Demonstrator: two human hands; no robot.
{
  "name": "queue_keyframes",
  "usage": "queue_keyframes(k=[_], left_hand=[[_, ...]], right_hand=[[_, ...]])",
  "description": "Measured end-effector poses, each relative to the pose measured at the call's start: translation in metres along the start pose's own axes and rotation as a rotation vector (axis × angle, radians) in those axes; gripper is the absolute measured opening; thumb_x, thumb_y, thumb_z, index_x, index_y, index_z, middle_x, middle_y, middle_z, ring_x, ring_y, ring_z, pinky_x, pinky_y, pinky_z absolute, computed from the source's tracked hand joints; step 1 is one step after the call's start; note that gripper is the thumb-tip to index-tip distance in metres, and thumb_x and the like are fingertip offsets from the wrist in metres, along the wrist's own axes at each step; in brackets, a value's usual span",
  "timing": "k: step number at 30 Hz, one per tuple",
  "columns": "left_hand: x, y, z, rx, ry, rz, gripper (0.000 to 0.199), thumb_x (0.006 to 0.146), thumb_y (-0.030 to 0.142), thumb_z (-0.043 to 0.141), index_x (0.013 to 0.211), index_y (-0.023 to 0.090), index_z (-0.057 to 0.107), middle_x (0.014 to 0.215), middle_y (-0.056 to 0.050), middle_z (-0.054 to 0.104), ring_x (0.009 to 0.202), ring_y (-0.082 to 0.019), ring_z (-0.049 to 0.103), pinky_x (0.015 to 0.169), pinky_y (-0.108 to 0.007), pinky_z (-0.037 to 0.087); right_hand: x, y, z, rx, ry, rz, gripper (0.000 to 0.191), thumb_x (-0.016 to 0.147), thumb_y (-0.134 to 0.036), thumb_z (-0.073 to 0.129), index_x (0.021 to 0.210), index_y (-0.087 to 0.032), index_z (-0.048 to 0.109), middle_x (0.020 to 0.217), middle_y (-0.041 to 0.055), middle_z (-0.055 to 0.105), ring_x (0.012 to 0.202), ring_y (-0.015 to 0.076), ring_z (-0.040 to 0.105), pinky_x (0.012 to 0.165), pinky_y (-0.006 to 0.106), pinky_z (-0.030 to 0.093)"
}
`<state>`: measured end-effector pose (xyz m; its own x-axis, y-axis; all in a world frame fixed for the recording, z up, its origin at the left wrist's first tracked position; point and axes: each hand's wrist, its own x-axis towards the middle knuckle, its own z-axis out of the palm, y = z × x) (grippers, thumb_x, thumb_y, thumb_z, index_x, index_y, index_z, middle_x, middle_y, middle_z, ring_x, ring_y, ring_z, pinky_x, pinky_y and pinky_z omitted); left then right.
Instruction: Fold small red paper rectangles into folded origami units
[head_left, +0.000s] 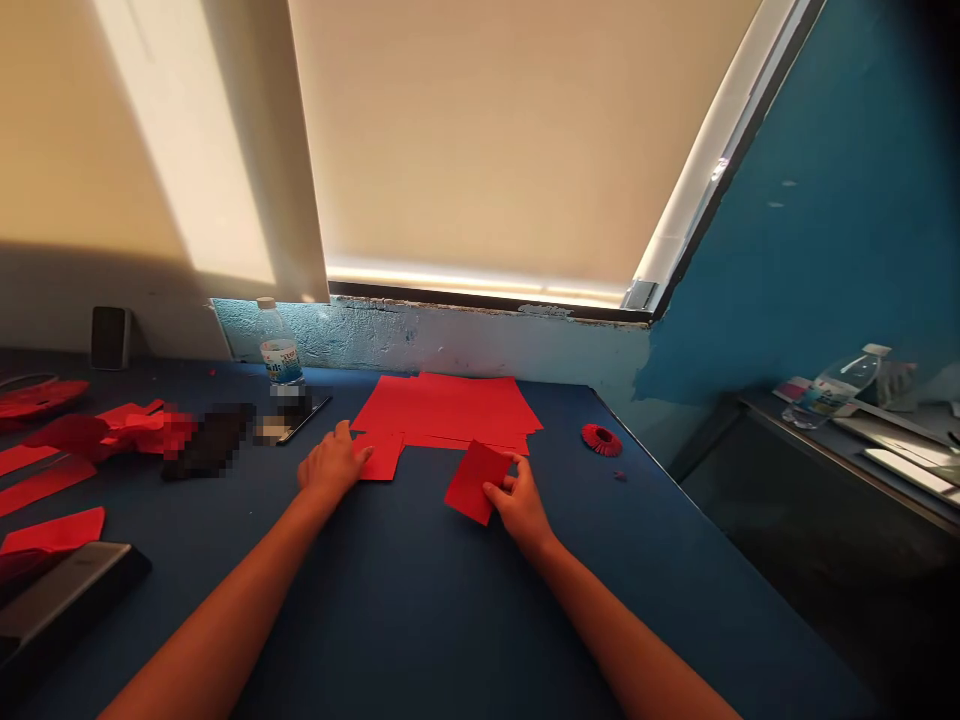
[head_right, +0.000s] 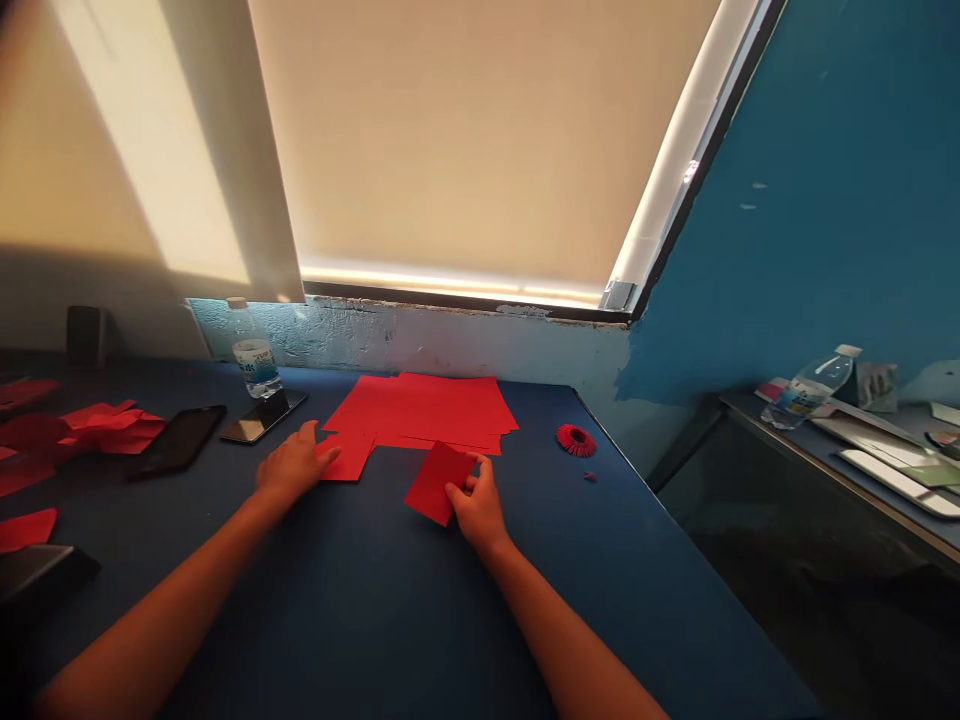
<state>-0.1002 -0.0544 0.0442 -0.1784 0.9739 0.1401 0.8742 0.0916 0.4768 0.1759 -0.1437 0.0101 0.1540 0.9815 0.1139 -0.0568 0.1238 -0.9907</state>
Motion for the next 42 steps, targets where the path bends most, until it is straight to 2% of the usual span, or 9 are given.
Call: queue_keyframes(k=[3,6,12,17,24,30,33,36,42], left_hand=[[-0.027,0.020,-0.002,0.043,0.105,0.182,0.058,0.083,0.049,0.041,0.131,0.015,0.042,0.116,-0.020,0.054,0.101,-0.035,0.055,0.074,-0.038,0.042],[-0.054,0.039,0.003,-0.233,-0.137,0.458,0.047,0.083,0.050,0.044,0.114,0.018,0.058,0.097,-0.012,0.063,0.087,-0.026,0.059,0.071,-0.031,0.041],[-0.092,0.054,0.032,-0.690,-0.465,0.551,0.036,0.080,0.047,0.051,0.090,0.017,0.068,0.076,-0.005,0.065,0.063,-0.018,0.055,0.057,-0.025,0.039],[-0.092,0.055,0.042,-1.026,-0.562,0.355,0.041,0.073,0.042,0.062,0.104,0.015,0.061,0.071,-0.004,0.064,0.059,-0.016,0.056,0.050,-0.022,0.039],[-0.087,0.052,0.037,-1.002,-0.588,0.144,0.039,0.068,0.045,0.065,0.092,0.015,0.058,0.050,0.004,0.050,0.036,-0.009,0.043,0.034,-0.017,0.021],[-0.081,0.047,0.055,-1.065,-0.548,0.151,0.035,0.071,0.048,0.062,0.081,0.015,0.058,0.049,0.004,0.048,0.035,-0.006,0.035,0.035,-0.018,0.020],[-0.076,0.047,0.060,-1.130,-0.499,0.175,0.036,0.066,0.044,0.069,0.083,0.015,0.058,0.065,-0.001,0.060,0.044,-0.009,0.047,0.039,-0.019,0.029],[-0.075,0.047,0.062,-1.128,-0.583,0.241,0.038,0.064,0.043,0.070,0.090,0.016,0.061,0.082,-0.007,0.066,0.065,-0.017,0.059,0.052,-0.023,0.042],[-0.080,0.047,0.060,-0.935,-0.662,0.364,0.030,0.074,0.040,0.061,0.086,0.013,0.064,0.061,0.000,0.058,0.044,-0.007,0.043,0.041,-0.019,0.028]], right_hand=[[-0.001,0.002,0.003,-0.032,-0.064,-0.019,0.050,0.072,-0.030,0.063,0.113,-0.022,0.036,0.080,0.0012,0.068,0.071,0.0196,0.067,0.069,0.037,0.053],[-0.004,-0.001,0.003,0.018,-0.150,-0.012,0.049,0.072,-0.031,0.064,0.111,-0.024,0.036,0.082,0.0010,0.068,0.073,0.0200,0.068,0.070,0.038,0.053],[-0.014,-0.007,0.007,0.030,-0.297,-0.034,0.041,0.074,-0.031,0.064,0.102,-0.025,0.035,0.083,0.0006,0.068,0.070,0.0184,0.067,0.064,0.034,0.053],[-0.019,-0.001,0.008,-0.104,-0.265,-0.203,0.048,0.078,-0.021,0.054,0.120,-0.027,0.032,0.100,0.0024,0.063,0.069,0.0129,0.062,0.065,0.029,0.050],[-0.021,0.001,0.004,-0.402,-0.468,-0.380,0.049,0.068,-0.006,0.055,0.113,-0.027,0.057,0.107,0.0040,0.056,0.081,0.0153,0.059,0.076,0.032,0.047],[-0.013,0.005,0.006,-0.383,-0.412,-0.368,0.011,0.077,-0.025,0.061,0.083,-0.023,0.071,0.094,0.0026,0.056,0.074,0.0145,0.056,0.066,0.028,0.046],[-0.011,0.005,0.006,-0.357,-0.391,-0.366,0.011,0.077,-0.030,0.062,0.076,-0.023,0.071,0.085,0.0015,0.055,0.067,0.0136,0.054,0.062,0.028,0.044],[-0.011,0.005,0.004,-0.306,-0.379,-0.314,0.012,0.076,-0.032,0.064,0.074,-0.022,0.070,0.105,0.0043,0.054,0.078,0.0169,0.057,0.065,0.029,0.047],[-0.008,0.006,0.001,-0.272,-0.333,-0.276,0.021,0.078,-0.035,0.060,0.068,-0.017,0.064,0.101,0.0060,0.059,0.080,0.0170,0.057,0.069,0.028,0.045]])
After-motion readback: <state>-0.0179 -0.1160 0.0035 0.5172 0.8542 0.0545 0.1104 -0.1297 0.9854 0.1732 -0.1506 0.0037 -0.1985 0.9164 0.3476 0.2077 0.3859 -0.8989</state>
